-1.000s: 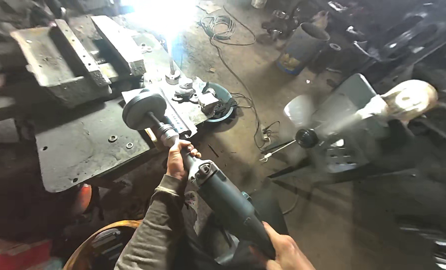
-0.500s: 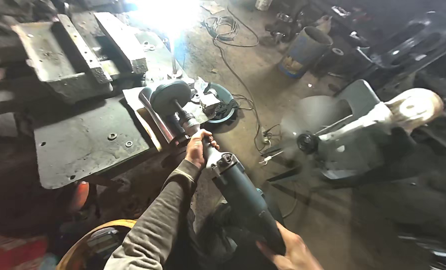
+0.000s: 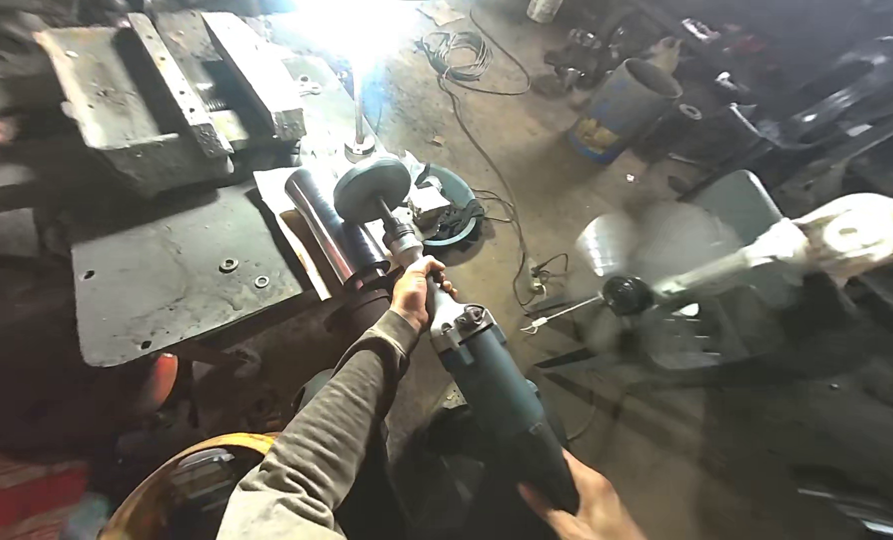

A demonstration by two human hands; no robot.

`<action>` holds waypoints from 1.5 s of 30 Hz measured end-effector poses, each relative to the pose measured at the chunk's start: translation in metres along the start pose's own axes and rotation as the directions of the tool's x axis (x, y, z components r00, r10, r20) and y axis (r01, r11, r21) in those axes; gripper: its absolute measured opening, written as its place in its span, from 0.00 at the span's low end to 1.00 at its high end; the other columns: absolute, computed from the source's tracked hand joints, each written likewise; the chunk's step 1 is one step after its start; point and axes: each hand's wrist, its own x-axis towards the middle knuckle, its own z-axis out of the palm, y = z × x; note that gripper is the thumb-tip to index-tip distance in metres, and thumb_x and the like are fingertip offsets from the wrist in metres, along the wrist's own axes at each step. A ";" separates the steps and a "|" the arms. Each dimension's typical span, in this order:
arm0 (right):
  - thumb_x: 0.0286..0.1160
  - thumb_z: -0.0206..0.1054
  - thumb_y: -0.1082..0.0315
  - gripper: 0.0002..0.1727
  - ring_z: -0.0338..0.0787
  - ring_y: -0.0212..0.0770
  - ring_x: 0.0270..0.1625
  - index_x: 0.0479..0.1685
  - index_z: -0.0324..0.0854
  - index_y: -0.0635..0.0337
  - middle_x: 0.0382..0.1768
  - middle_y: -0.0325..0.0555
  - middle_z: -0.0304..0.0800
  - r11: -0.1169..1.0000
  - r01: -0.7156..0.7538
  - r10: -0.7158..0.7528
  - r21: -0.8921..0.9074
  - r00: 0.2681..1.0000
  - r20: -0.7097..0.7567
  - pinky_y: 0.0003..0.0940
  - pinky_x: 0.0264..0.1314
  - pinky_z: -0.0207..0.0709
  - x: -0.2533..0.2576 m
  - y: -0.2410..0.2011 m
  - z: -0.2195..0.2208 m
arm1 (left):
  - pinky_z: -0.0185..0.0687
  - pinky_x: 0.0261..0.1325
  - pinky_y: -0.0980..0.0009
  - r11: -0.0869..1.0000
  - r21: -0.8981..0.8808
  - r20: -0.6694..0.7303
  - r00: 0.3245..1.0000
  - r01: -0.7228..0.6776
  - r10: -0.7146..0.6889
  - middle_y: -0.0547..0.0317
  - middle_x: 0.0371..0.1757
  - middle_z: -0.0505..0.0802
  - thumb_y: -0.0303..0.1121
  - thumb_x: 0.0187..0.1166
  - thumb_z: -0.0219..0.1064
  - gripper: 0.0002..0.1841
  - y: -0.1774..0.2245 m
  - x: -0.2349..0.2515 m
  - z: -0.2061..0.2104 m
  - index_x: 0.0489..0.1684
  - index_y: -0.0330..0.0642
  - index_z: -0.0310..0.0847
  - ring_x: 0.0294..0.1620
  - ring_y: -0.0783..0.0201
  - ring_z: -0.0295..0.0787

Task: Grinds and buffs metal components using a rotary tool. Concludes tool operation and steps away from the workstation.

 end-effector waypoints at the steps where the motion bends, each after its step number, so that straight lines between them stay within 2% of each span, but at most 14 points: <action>1: 0.66 0.82 0.53 0.32 0.95 0.35 0.55 0.66 0.84 0.64 0.49 0.45 0.97 1.000 0.005 -0.005 -0.009 1.000 0.006 0.43 0.67 0.88 -0.001 -0.002 0.000 | 0.82 0.26 0.64 1.000 0.018 0.015 1.000 -0.012 0.011 0.64 0.21 0.79 0.38 0.76 0.63 0.04 0.002 -0.005 -0.004 0.34 0.51 0.76 0.19 0.65 0.78; 4: 0.67 0.81 0.53 0.31 0.96 0.37 0.53 0.65 0.83 0.64 0.48 0.46 0.97 0.998 0.027 -0.025 -0.058 0.999 0.024 0.45 0.65 0.88 -0.006 -0.012 0.001 | 0.83 0.27 0.66 0.998 -0.002 0.083 0.994 -0.069 0.068 0.67 0.19 0.77 0.38 0.79 0.60 0.07 0.012 -0.023 -0.015 0.30 0.53 0.74 0.18 0.67 0.77; 7: 0.69 0.79 0.51 0.33 0.97 0.42 0.51 0.70 0.82 0.62 0.46 0.47 0.97 0.992 0.021 -0.014 -0.123 0.998 0.061 0.50 0.61 0.89 -0.010 -0.023 0.004 | 0.82 0.28 0.67 0.995 -0.048 0.101 0.990 -0.093 0.097 0.68 0.18 0.77 0.39 0.82 0.56 0.10 0.021 -0.038 -0.028 0.29 0.54 0.74 0.18 0.68 0.77; 10: 0.70 0.78 0.50 0.33 0.97 0.45 0.48 0.71 0.81 0.60 0.43 0.48 0.98 0.986 0.043 -0.030 -0.161 0.996 0.085 0.55 0.57 0.89 -0.011 -0.030 0.010 | 0.83 0.29 0.67 0.987 -0.108 0.088 0.988 -0.118 0.128 0.67 0.17 0.77 0.37 0.82 0.54 0.12 0.026 -0.042 -0.044 0.24 0.53 0.72 0.17 0.67 0.77; 16: 0.71 0.77 0.50 0.33 0.97 0.49 0.45 0.73 0.80 0.58 0.41 0.49 0.97 0.984 0.050 -0.027 -0.170 0.990 0.137 0.59 0.53 0.89 -0.012 -0.035 0.014 | 0.85 0.30 0.65 0.971 -0.177 0.026 0.985 -0.162 0.169 0.64 0.16 0.77 0.36 0.85 0.49 0.16 0.024 -0.053 -0.064 0.22 0.50 0.71 0.17 0.64 0.78; 20: 0.71 0.77 0.50 0.33 0.97 0.47 0.45 0.72 0.80 0.59 0.40 0.48 0.97 0.984 0.057 -0.038 -0.166 0.992 0.119 0.57 0.53 0.89 -0.013 -0.033 0.014 | 0.84 0.30 0.65 0.971 -0.174 0.025 0.985 -0.164 0.171 0.65 0.16 0.76 0.35 0.84 0.50 0.14 0.024 -0.052 -0.059 0.23 0.50 0.71 0.16 0.65 0.77; 24: 0.70 0.78 0.50 0.33 0.97 0.46 0.48 0.71 0.80 0.61 0.43 0.48 0.97 0.988 0.036 -0.021 -0.153 0.995 0.101 0.55 0.56 0.89 -0.013 -0.031 0.007 | 0.83 0.29 0.66 0.982 -0.129 0.063 0.987 -0.138 0.146 0.66 0.16 0.76 0.35 0.82 0.52 0.13 0.023 -0.043 -0.044 0.24 0.51 0.71 0.16 0.65 0.77; 29: 0.69 0.80 0.52 0.32 0.97 0.40 0.51 0.69 0.82 0.61 0.46 0.46 0.97 0.993 0.026 -0.019 -0.112 0.998 0.060 0.49 0.61 0.89 -0.006 -0.021 0.001 | 0.81 0.28 0.66 0.992 -0.075 0.101 0.989 -0.101 0.108 0.67 0.18 0.76 0.37 0.81 0.54 0.09 0.020 -0.030 -0.023 0.29 0.54 0.73 0.17 0.67 0.76; 33: 0.66 0.81 0.54 0.31 0.96 0.37 0.53 0.66 0.83 0.62 0.47 0.44 0.97 0.998 0.022 -0.021 -0.056 0.999 0.032 0.45 0.64 0.89 0.001 -0.012 -0.003 | 0.81 0.24 0.70 0.998 -0.049 0.040 0.998 -0.043 0.045 0.68 0.19 0.77 0.37 0.77 0.59 0.03 0.011 -0.016 -0.006 0.35 0.52 0.73 0.17 0.69 0.77; 36: 0.65 0.82 0.55 0.30 0.95 0.34 0.52 0.64 0.84 0.63 0.47 0.43 0.97 1.000 0.016 -0.015 -0.027 1.000 0.017 0.42 0.64 0.89 0.007 -0.008 -0.006 | 0.81 0.22 0.69 0.999 -0.029 0.002 1.000 0.013 -0.013 0.67 0.20 0.78 0.39 0.76 0.61 0.05 0.006 -0.004 0.000 0.40 0.51 0.73 0.16 0.69 0.78; 41: 0.65 0.83 0.57 0.29 0.95 0.32 0.52 0.64 0.84 0.63 0.48 0.42 0.97 1.000 0.015 -0.015 -0.018 1.000 0.007 0.39 0.65 0.89 0.010 -0.005 -0.005 | 0.84 0.26 0.62 0.996 -0.087 -0.001 0.999 0.037 -0.037 0.61 0.21 0.78 0.34 0.80 0.58 0.06 0.002 0.024 0.004 0.33 0.46 0.73 0.18 0.62 0.79; 45: 0.65 0.83 0.57 0.29 0.95 0.32 0.52 0.63 0.84 0.64 0.47 0.43 0.97 1.000 0.017 -0.017 -0.018 1.000 -0.002 0.39 0.64 0.89 0.007 -0.006 -0.005 | 0.83 0.23 0.65 0.997 -0.057 -0.010 0.999 0.045 -0.045 0.63 0.20 0.78 0.37 0.78 0.60 0.05 0.001 0.013 0.003 0.36 0.49 0.73 0.17 0.65 0.79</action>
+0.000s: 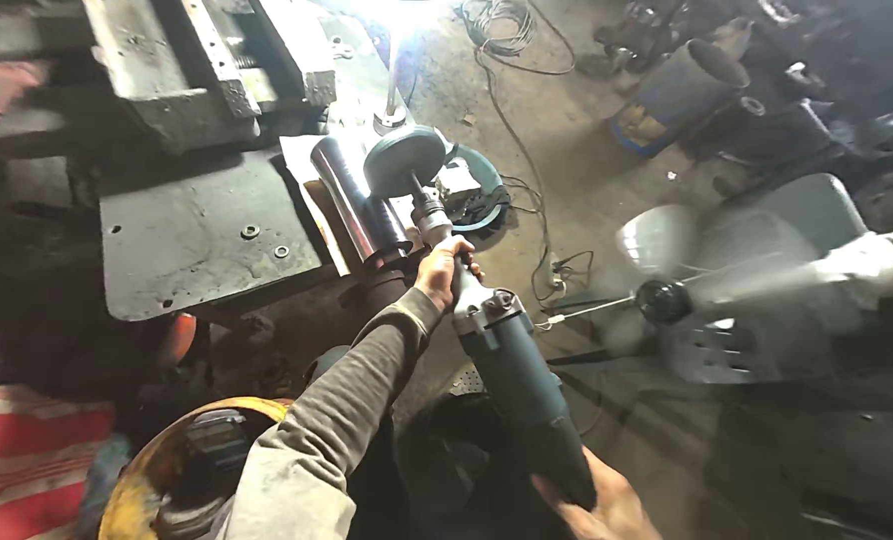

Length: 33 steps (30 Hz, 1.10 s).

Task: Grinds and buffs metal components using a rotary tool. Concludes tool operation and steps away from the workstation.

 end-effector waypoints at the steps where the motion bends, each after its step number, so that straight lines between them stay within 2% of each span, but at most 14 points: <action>1: 0.65 0.83 0.56 0.29 0.96 0.32 0.52 0.63 0.84 0.64 0.47 0.43 0.97 1.000 0.000 0.000 -0.012 1.000 0.002 0.39 0.64 0.89 -0.001 -0.001 0.000 | 0.83 0.24 0.64 1.000 -0.025 0.011 1.000 -0.009 0.009 0.62 0.21 0.78 0.36 0.80 0.59 0.05 0.003 -0.001 -0.001 0.35 0.47 0.73 0.18 0.63 0.79; 5: 0.66 0.82 0.56 0.29 0.96 0.32 0.52 0.65 0.83 0.63 0.47 0.42 0.97 0.999 0.017 -0.017 -0.035 1.000 0.023 0.38 0.64 0.89 -0.006 -0.012 0.003 | 0.83 0.25 0.64 0.996 -0.069 0.054 0.997 -0.053 0.057 0.62 0.20 0.78 0.34 0.81 0.56 0.06 0.015 -0.015 -0.009 0.32 0.48 0.72 0.18 0.63 0.78; 9: 0.67 0.81 0.55 0.30 0.96 0.35 0.50 0.65 0.83 0.62 0.45 0.44 0.97 0.997 0.031 -0.027 -0.072 0.998 0.051 0.42 0.61 0.90 -0.012 -0.021 0.008 | 0.79 0.23 0.71 0.996 -0.012 0.069 0.994 -0.089 0.089 0.69 0.17 0.76 0.40 0.78 0.59 0.05 0.019 -0.046 -0.026 0.35 0.53 0.73 0.16 0.70 0.77; 14: 0.69 0.79 0.50 0.33 0.97 0.43 0.46 0.70 0.81 0.60 0.41 0.46 0.97 0.990 0.012 0.003 -0.139 0.995 0.103 0.53 0.54 0.90 -0.014 -0.030 0.017 | 0.82 0.29 0.68 0.986 -0.034 0.142 0.976 -0.164 0.167 0.69 0.19 0.76 0.38 0.81 0.55 0.08 0.028 -0.058 -0.053 0.30 0.54 0.74 0.18 0.69 0.76; 18: 0.70 0.78 0.49 0.33 0.97 0.45 0.45 0.72 0.80 0.57 0.40 0.46 0.97 0.988 0.027 -0.006 -0.149 0.990 0.142 0.55 0.53 0.90 -0.014 -0.032 0.022 | 0.82 0.30 0.68 0.982 -0.056 0.130 0.974 -0.182 0.188 0.69 0.18 0.76 0.39 0.83 0.54 0.12 0.030 -0.064 -0.070 0.25 0.55 0.74 0.18 0.69 0.76; 22: 0.71 0.77 0.49 0.34 0.98 0.48 0.47 0.76 0.78 0.56 0.42 0.47 0.98 0.989 0.029 -0.004 -0.142 0.985 0.173 0.57 0.54 0.90 -0.013 -0.030 0.020 | 0.84 0.31 0.67 0.975 -0.077 0.084 0.973 -0.208 0.214 0.66 0.16 0.76 0.37 0.84 0.51 0.14 0.029 -0.063 -0.072 0.23 0.52 0.72 0.17 0.67 0.77; 26: 0.71 0.77 0.48 0.34 0.97 0.45 0.47 0.75 0.79 0.54 0.42 0.45 0.97 0.990 0.027 -0.004 -0.140 0.987 0.162 0.56 0.54 0.90 -0.011 -0.027 0.018 | 0.84 0.31 0.68 0.976 -0.068 0.083 0.974 -0.207 0.212 0.67 0.16 0.76 0.37 0.83 0.52 0.14 0.029 -0.061 -0.065 0.22 0.52 0.72 0.17 0.67 0.77; 30: 0.70 0.78 0.48 0.33 0.97 0.43 0.47 0.72 0.80 0.56 0.42 0.44 0.97 0.991 0.022 -0.005 -0.133 0.992 0.127 0.54 0.54 0.90 -0.009 -0.023 0.013 | 0.82 0.31 0.68 0.980 -0.012 0.148 0.969 -0.197 0.196 0.70 0.18 0.77 0.40 0.82 0.53 0.13 0.026 -0.057 -0.055 0.24 0.56 0.73 0.18 0.69 0.77; 33: 0.69 0.79 0.50 0.33 0.97 0.40 0.48 0.70 0.81 0.59 0.43 0.44 0.97 0.993 0.027 -0.016 -0.114 0.995 0.098 0.50 0.56 0.90 -0.005 -0.018 0.009 | 0.82 0.29 0.67 0.984 -0.021 0.126 0.976 -0.177 0.178 0.69 0.19 0.77 0.38 0.82 0.54 0.10 0.025 -0.048 -0.039 0.28 0.55 0.73 0.18 0.68 0.77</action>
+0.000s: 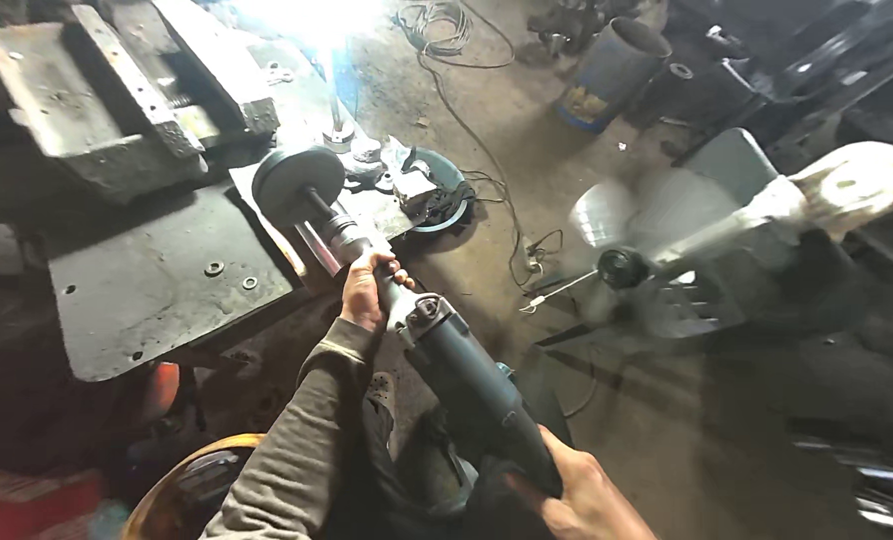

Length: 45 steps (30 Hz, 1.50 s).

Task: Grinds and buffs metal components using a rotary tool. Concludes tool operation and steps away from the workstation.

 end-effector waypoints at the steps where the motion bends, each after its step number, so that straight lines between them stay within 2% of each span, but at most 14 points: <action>1: 0.69 0.79 0.50 0.32 0.97 0.39 0.48 0.70 0.81 0.59 0.44 0.43 0.97 1.000 0.005 -0.004 0.010 1.000 -0.012 0.48 0.57 0.90 0.001 0.002 -0.001 | 0.82 0.29 0.68 1.000 0.000 -0.017 1.000 0.008 -0.008 0.69 0.19 0.77 0.38 0.82 0.54 0.10 -0.002 0.004 0.005 0.28 0.54 0.73 0.18 0.68 0.77; 3: 0.68 0.80 0.51 0.32 0.96 0.37 0.49 0.68 0.82 0.60 0.45 0.43 0.97 0.999 0.010 -0.008 0.034 0.999 -0.033 0.46 0.59 0.90 0.004 0.004 -0.002 | 0.82 0.27 0.69 0.999 -0.002 -0.057 0.998 0.032 -0.032 0.68 0.18 0.77 0.37 0.81 0.55 0.08 -0.004 0.016 0.014 0.29 0.53 0.73 0.17 0.68 0.77; 6: 0.66 0.81 0.53 0.31 0.96 0.35 0.52 0.67 0.83 0.61 0.47 0.43 0.97 0.997 0.017 -0.013 0.072 0.999 -0.053 0.43 0.63 0.89 0.010 0.009 -0.004 | 0.83 0.26 0.64 0.997 -0.018 -0.093 0.992 0.081 -0.082 0.64 0.18 0.76 0.34 0.82 0.53 0.09 -0.004 0.034 0.024 0.29 0.49 0.70 0.17 0.64 0.77; 9: 0.65 0.82 0.53 0.31 0.95 0.32 0.53 0.65 0.84 0.61 0.48 0.42 0.97 0.993 0.009 -0.002 0.116 0.998 -0.059 0.40 0.65 0.88 0.015 0.017 -0.004 | 0.83 0.25 0.66 0.991 0.043 -0.134 0.984 0.126 -0.119 0.65 0.19 0.78 0.37 0.80 0.57 0.06 -0.013 0.042 0.029 0.32 0.50 0.72 0.17 0.66 0.78; 11: 0.65 0.82 0.52 0.31 0.95 0.32 0.54 0.65 0.84 0.61 0.49 0.42 0.97 0.992 -0.009 0.016 0.128 0.998 -0.054 0.41 0.66 0.88 0.017 0.020 -0.005 | 0.83 0.25 0.63 0.990 0.023 -0.145 0.980 0.139 -0.134 0.62 0.21 0.78 0.35 0.80 0.58 0.06 -0.016 0.049 0.031 0.32 0.48 0.73 0.18 0.63 0.78; 15: 0.64 0.83 0.52 0.31 0.95 0.33 0.52 0.64 0.85 0.60 0.48 0.41 0.97 0.986 -0.030 0.041 0.162 0.997 -0.061 0.41 0.63 0.89 0.020 0.025 -0.002 | 0.81 0.22 0.69 0.980 0.083 -0.173 0.971 0.180 -0.164 0.66 0.21 0.79 0.39 0.73 0.64 0.06 -0.026 0.045 0.031 0.39 0.51 0.73 0.17 0.68 0.78; 18: 0.64 0.82 0.53 0.31 0.95 0.31 0.53 0.64 0.84 0.61 0.48 0.41 0.97 0.987 -0.013 0.024 0.161 0.997 -0.067 0.39 0.65 0.88 0.019 0.024 -0.003 | 0.83 0.23 0.68 0.987 0.057 -0.168 0.975 0.153 -0.142 0.65 0.21 0.79 0.37 0.75 0.62 0.04 -0.023 0.047 0.030 0.37 0.50 0.73 0.17 0.67 0.79; 20: 0.66 0.82 0.53 0.31 0.95 0.31 0.54 0.66 0.84 0.60 0.49 0.41 0.97 0.990 0.005 0.004 0.139 0.998 -0.062 0.39 0.66 0.88 0.016 0.021 -0.003 | 0.84 0.26 0.64 0.994 0.005 -0.143 0.984 0.112 -0.110 0.62 0.21 0.79 0.33 0.80 0.57 0.07 -0.015 0.047 0.030 0.30 0.47 0.73 0.18 0.63 0.79; 23: 0.67 0.81 0.52 0.31 0.96 0.35 0.52 0.66 0.83 0.60 0.47 0.43 0.97 0.996 0.008 -0.004 0.090 0.999 -0.051 0.44 0.62 0.89 0.012 0.013 -0.002 | 0.84 0.27 0.65 0.998 -0.010 -0.103 0.993 0.064 -0.065 0.63 0.19 0.77 0.33 0.82 0.54 0.10 -0.004 0.034 0.025 0.27 0.49 0.71 0.18 0.64 0.78; 26: 0.67 0.80 0.50 0.32 0.97 0.37 0.50 0.69 0.82 0.59 0.45 0.43 0.98 0.998 -0.007 0.008 0.055 1.000 -0.021 0.48 0.59 0.90 0.009 0.005 0.000 | 0.81 0.26 0.68 0.998 0.048 -0.047 0.998 0.032 -0.030 0.67 0.18 0.77 0.39 0.81 0.57 0.10 0.001 0.013 0.010 0.27 0.53 0.73 0.17 0.68 0.76; 29: 0.68 0.79 0.49 0.33 0.97 0.42 0.47 0.70 0.81 0.56 0.42 0.44 0.98 1.000 -0.018 0.018 0.008 1.000 0.021 0.53 0.56 0.90 0.009 -0.001 0.003 | 0.82 0.29 0.68 0.998 0.056 0.005 1.000 0.001 -0.001 0.70 0.18 0.77 0.41 0.82 0.56 0.11 0.006 0.000 -0.008 0.26 0.56 0.73 0.18 0.69 0.76; 35: 0.70 0.77 0.49 0.34 0.97 0.47 0.46 0.76 0.78 0.52 0.41 0.46 0.97 1.000 0.005 -0.002 -0.026 0.996 0.093 0.58 0.53 0.89 0.013 -0.008 0.006 | 0.84 0.30 0.67 0.998 -0.037 -0.082 0.995 -0.053 0.050 0.67 0.16 0.77 0.36 0.82 0.52 0.14 0.011 -0.005 -0.028 0.22 0.52 0.72 0.16 0.67 0.77; 39: 0.69 0.77 0.49 0.35 0.97 0.46 0.46 0.76 0.78 0.52 0.41 0.45 0.97 1.000 0.016 -0.014 -0.020 0.996 0.083 0.57 0.53 0.89 0.014 -0.006 0.007 | 0.84 0.31 0.66 0.998 -0.003 -0.083 0.995 -0.064 0.063 0.66 0.16 0.77 0.36 0.84 0.50 0.15 0.012 -0.004 -0.030 0.22 0.52 0.72 0.17 0.66 0.78; 45: 0.69 0.78 0.48 0.32 0.97 0.43 0.46 0.71 0.81 0.54 0.41 0.43 0.97 1.000 0.000 0.000 0.001 1.000 0.028 0.54 0.53 0.90 0.011 0.001 0.004 | 0.83 0.31 0.67 1.000 0.014 -0.031 0.999 -0.019 0.020 0.69 0.18 0.77 0.39 0.83 0.53 0.12 0.006 0.002 -0.011 0.25 0.55 0.73 0.18 0.68 0.77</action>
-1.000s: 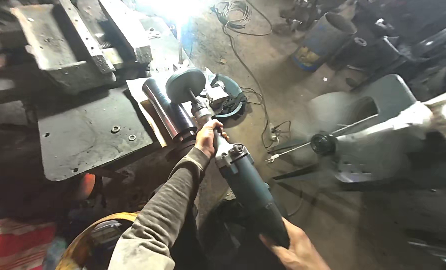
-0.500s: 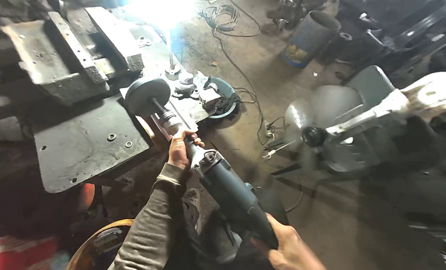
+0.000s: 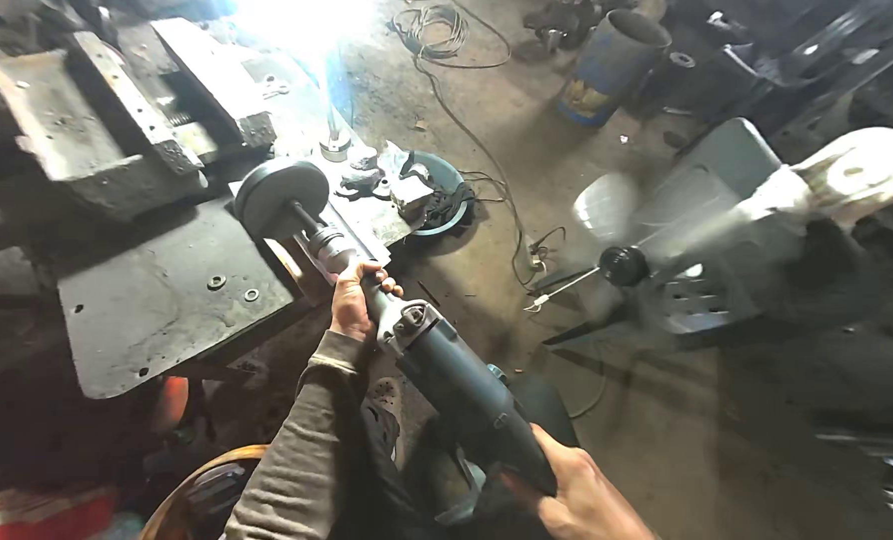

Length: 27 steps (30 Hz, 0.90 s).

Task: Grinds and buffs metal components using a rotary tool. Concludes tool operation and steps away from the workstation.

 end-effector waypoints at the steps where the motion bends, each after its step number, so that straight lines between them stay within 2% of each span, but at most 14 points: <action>1: 0.69 0.78 0.49 0.32 0.97 0.42 0.46 0.70 0.81 0.55 0.41 0.43 0.97 1.000 -0.005 0.005 0.010 1.000 -0.012 0.53 0.53 0.90 0.000 0.002 0.000 | 0.82 0.30 0.67 1.000 0.014 0.012 1.000 0.009 -0.010 0.69 0.18 0.77 0.40 0.82 0.53 0.12 -0.002 0.003 0.004 0.26 0.55 0.73 0.18 0.69 0.77; 9: 0.65 0.81 0.50 0.32 0.95 0.34 0.53 0.68 0.83 0.57 0.48 0.41 0.97 0.993 -0.014 0.023 0.114 0.996 -0.080 0.43 0.64 0.89 0.009 0.017 -0.005 | 0.83 0.26 0.65 0.994 0.019 -0.063 0.993 0.104 -0.103 0.64 0.18 0.77 0.34 0.81 0.54 0.09 -0.015 0.044 0.040 0.27 0.50 0.71 0.17 0.65 0.77; 11: 0.65 0.82 0.50 0.32 0.95 0.32 0.54 0.66 0.84 0.58 0.49 0.40 0.97 0.988 -0.033 0.045 0.151 0.996 -0.078 0.41 0.65 0.88 0.011 0.021 -0.006 | 0.83 0.25 0.68 0.989 0.059 -0.095 0.987 0.139 -0.133 0.66 0.19 0.77 0.36 0.79 0.57 0.05 -0.023 0.049 0.044 0.32 0.51 0.71 0.17 0.67 0.78; 13: 0.64 0.83 0.51 0.31 0.95 0.31 0.53 0.65 0.84 0.57 0.49 0.39 0.97 0.981 -0.039 0.055 0.190 0.995 -0.079 0.39 0.65 0.89 0.014 0.025 -0.006 | 0.84 0.26 0.64 0.987 0.042 -0.107 0.983 0.155 -0.150 0.62 0.20 0.78 0.33 0.80 0.57 0.06 -0.029 0.060 0.045 0.32 0.48 0.71 0.17 0.63 0.78; 17: 0.63 0.83 0.51 0.31 0.94 0.28 0.54 0.64 0.85 0.58 0.49 0.37 0.97 0.977 -0.021 0.042 0.214 0.994 -0.097 0.35 0.65 0.88 0.015 0.030 -0.005 | 0.84 0.27 0.61 0.985 0.047 -0.117 0.980 0.166 -0.159 0.60 0.21 0.78 0.33 0.80 0.57 0.05 -0.035 0.068 0.044 0.33 0.47 0.72 0.19 0.62 0.79; 23: 0.65 0.82 0.50 0.31 0.95 0.30 0.53 0.66 0.84 0.57 0.48 0.38 0.97 0.990 -0.011 0.024 0.143 0.996 -0.088 0.39 0.64 0.89 0.013 0.022 -0.006 | 0.83 0.28 0.64 0.993 0.066 -0.071 0.993 0.096 -0.091 0.64 0.18 0.77 0.33 0.81 0.54 0.10 -0.019 0.052 0.040 0.26 0.50 0.71 0.18 0.64 0.78; 27: 0.66 0.80 0.51 0.31 0.96 0.37 0.49 0.67 0.83 0.57 0.44 0.41 0.97 0.996 -0.014 0.018 0.086 0.999 -0.049 0.46 0.58 0.90 0.005 0.005 -0.008 | 0.84 0.28 0.66 0.998 0.033 -0.047 0.997 0.056 -0.054 0.65 0.18 0.78 0.34 0.83 0.52 0.13 -0.002 0.031 0.032 0.24 0.50 0.71 0.18 0.65 0.78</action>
